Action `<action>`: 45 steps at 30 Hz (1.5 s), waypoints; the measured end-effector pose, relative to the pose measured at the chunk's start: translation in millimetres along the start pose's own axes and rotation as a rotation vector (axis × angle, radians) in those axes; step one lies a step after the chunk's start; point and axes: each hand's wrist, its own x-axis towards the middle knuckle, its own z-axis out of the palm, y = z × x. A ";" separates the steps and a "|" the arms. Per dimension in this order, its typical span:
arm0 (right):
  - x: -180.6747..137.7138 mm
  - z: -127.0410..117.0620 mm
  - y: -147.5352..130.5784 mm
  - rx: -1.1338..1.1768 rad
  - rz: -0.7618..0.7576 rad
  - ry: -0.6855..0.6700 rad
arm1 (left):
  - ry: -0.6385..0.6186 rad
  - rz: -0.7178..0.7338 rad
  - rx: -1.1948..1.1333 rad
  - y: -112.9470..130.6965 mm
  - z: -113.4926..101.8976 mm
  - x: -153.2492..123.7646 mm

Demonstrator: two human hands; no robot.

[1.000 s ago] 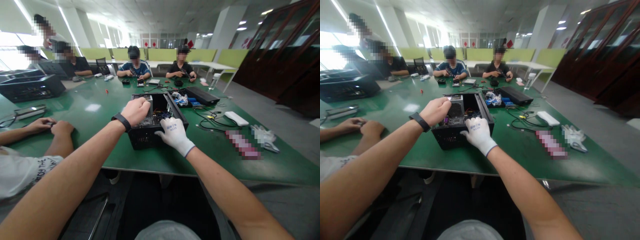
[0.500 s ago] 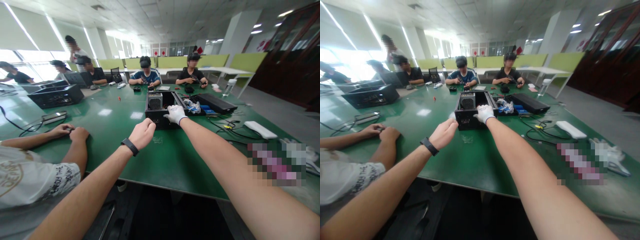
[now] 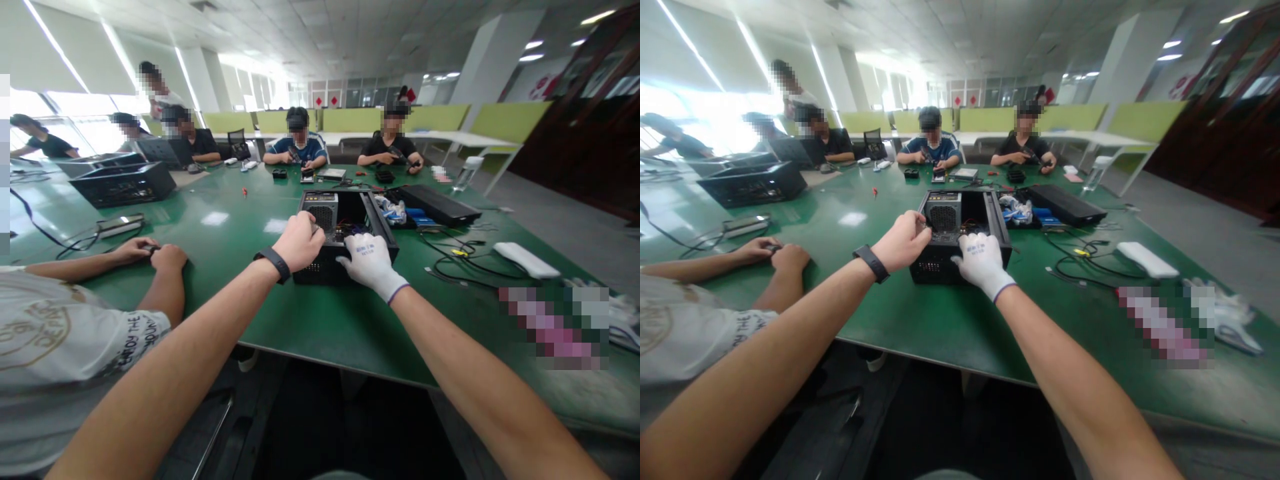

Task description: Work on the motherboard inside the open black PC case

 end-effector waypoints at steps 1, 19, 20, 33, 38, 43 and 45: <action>-14.0 -3.7 -1.8 0.005 -0.010 0.005 | -0.037 0.023 0.061 1.7 0.8 2.9; -195.3 -55.0 -35.5 0.171 -0.109 0.068 | -0.805 0.161 0.722 33.9 61.7 3.7; -198.3 -55.4 -36.0 0.181 -0.107 0.073 | -0.822 0.149 0.729 31.6 66.1 3.2; -201.7 -54.7 -37.8 0.202 -0.096 0.079 | -0.864 0.089 0.795 -2.5 106.4 16.2; -200.0 -56.0 -38.5 0.193 -0.091 0.086 | -0.867 0.110 0.825 -9.7 114.4 19.3; -199.1 -56.3 -38.2 0.190 -0.095 0.087 | -0.848 0.106 0.754 -4.7 109.5 17.0; -199.6 -56.0 -38.0 0.194 -0.094 0.086 | -0.854 0.100 0.750 -0.2 105.5 14.7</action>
